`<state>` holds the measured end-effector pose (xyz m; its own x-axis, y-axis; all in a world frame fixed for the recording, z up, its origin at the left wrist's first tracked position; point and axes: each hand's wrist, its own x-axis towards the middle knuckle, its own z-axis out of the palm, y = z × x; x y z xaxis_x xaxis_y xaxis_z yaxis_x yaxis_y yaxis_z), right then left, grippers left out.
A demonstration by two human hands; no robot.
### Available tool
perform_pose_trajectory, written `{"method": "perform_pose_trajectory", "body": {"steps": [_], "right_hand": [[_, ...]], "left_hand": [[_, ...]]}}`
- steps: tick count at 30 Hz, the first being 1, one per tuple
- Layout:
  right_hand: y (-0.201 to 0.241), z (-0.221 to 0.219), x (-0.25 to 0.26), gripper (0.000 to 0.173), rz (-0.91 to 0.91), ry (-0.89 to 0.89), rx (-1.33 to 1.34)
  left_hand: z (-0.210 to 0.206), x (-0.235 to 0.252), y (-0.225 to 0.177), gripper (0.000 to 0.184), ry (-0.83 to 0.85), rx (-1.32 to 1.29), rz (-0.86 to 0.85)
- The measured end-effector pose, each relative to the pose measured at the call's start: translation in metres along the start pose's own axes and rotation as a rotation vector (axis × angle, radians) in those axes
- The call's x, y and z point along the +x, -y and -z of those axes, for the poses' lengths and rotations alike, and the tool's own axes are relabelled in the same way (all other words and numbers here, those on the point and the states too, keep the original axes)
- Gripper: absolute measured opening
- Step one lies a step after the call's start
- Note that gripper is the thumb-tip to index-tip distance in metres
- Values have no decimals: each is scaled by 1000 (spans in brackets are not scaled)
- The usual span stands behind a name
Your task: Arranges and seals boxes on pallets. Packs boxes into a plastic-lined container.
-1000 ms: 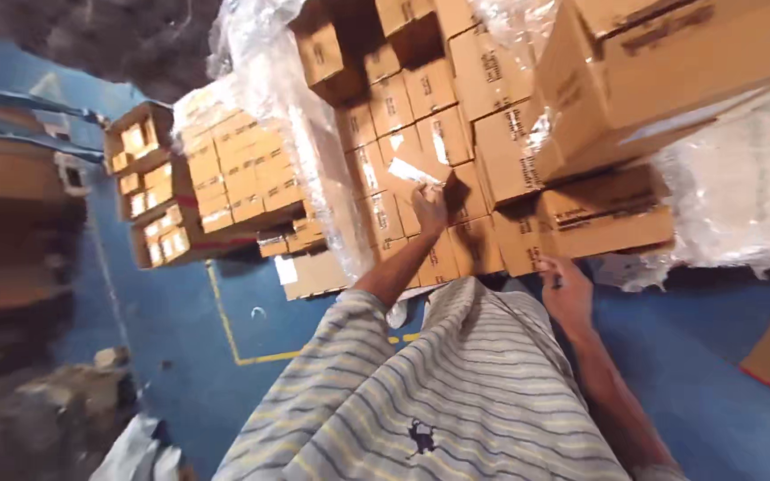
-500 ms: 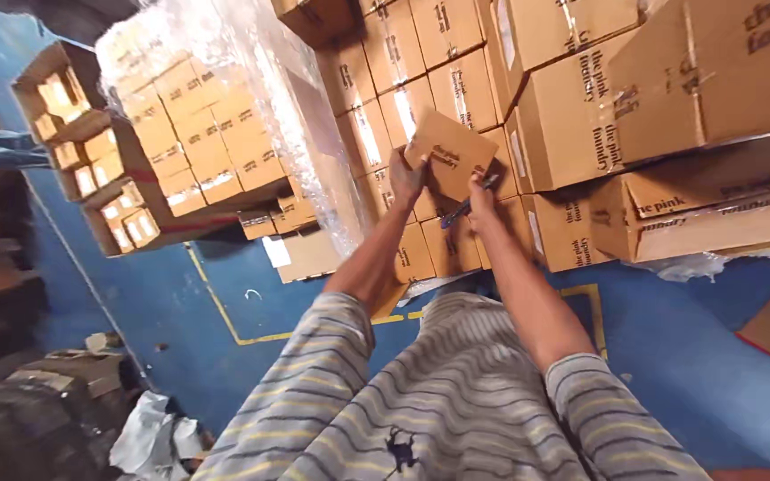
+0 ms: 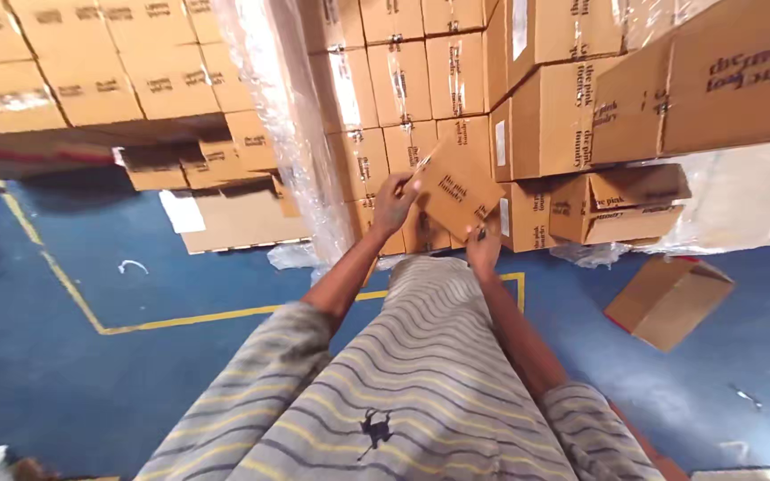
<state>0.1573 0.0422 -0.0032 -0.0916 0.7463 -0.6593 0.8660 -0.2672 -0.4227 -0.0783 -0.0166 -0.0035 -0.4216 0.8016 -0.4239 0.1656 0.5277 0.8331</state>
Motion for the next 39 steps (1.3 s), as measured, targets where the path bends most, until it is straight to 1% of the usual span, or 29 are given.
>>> {"method": "perform_pose_trajectory", "body": {"steps": [2,4,5,6,7,8,10,11,12,13,15,16,18,21,23,25,27,29,31,34,37,39], "right_hand": [[-19,-11,-23,41,125,-122,-2],[-36,-17,-40,44,208,-188,43],[-40,-18,-46,45,225,-175,43],[-43,-17,-52,45,218,-115,19],[-46,-16,-56,45,193,-10,-37],[-47,-16,-56,43,169,136,-117],[-48,-21,-50,35,191,466,-307],[-45,-26,-45,33,213,563,-393],[-39,-26,-39,36,213,584,-437],[-30,-21,-32,44,184,531,-422],[-14,-3,-15,62,86,352,-295],[-5,7,-6,67,60,303,-239],[7,21,9,67,75,292,-199],[33,21,48,45,285,276,-391],[56,11,69,35,461,222,-554],[79,-3,86,30,605,159,-716],[96,-17,100,28,723,159,-840],[109,-27,112,26,817,242,-926],[118,-34,121,25,899,364,-1005],[130,-39,127,24,964,485,-1069],[139,-40,130,25,1012,556,-1141],[142,-36,134,21,1090,574,-1207]], "left_hand": [[-11,-36,33,43,-113,-236,27],[-27,-60,58,40,-226,-479,13],[-32,-66,64,41,-260,-541,4],[-32,-68,66,43,-273,-545,1],[-30,-66,66,43,-265,-489,3],[-27,-58,64,42,-229,-367,2],[-23,-31,61,42,-62,4,-27],[-27,-16,62,45,41,177,-36],[-35,-4,64,46,123,284,-40],[-46,3,66,43,155,329,-50],[-62,4,68,42,93,346,-75],[-67,1,68,48,39,357,-82],[-78,-15,74,62,-50,398,-71],[-94,-23,80,70,-143,416,-39],[-94,-20,76,71,-161,401,6],[-93,-18,73,67,-164,375,30],[-86,-19,70,62,-152,332,60],[-78,-17,70,59,-107,296,114],[-73,-16,69,60,-77,260,164],[-71,-17,70,60,-84,205,172],[-67,-16,70,58,-51,179,219],[-61,-17,67,58,1,196,244]]}}
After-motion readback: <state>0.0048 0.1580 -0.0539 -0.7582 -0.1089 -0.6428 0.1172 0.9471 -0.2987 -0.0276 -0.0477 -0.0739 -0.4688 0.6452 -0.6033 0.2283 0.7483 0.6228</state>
